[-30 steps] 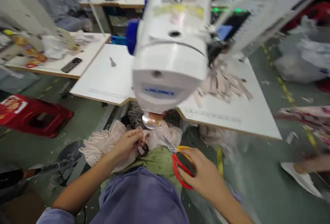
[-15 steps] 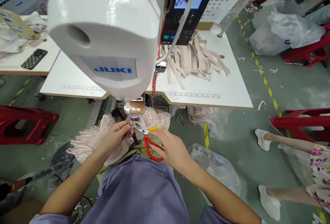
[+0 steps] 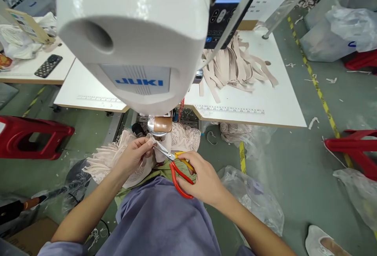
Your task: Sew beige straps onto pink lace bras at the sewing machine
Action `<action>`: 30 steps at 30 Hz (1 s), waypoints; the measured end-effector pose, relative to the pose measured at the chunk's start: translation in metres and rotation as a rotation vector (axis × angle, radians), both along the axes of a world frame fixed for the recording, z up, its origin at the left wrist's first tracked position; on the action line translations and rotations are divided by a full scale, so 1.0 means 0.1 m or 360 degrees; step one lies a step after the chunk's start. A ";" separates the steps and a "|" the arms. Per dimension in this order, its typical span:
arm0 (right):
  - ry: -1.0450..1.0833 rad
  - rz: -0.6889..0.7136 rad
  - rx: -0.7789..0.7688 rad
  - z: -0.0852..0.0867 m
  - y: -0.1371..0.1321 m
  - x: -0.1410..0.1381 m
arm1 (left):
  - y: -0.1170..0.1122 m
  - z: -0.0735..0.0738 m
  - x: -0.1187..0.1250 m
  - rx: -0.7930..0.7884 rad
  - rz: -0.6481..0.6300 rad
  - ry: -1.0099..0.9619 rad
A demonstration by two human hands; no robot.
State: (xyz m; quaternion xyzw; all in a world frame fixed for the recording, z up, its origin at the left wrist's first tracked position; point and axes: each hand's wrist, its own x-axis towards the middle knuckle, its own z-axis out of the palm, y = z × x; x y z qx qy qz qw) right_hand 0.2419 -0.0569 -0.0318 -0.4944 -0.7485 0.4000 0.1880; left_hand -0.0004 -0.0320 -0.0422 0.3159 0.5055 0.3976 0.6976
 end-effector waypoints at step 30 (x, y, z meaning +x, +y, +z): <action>-0.0594 -0.0454 0.0850 0.14 1.02 0.65 | -0.03 0.11 0.06 -0.0128 0.0100 -0.0014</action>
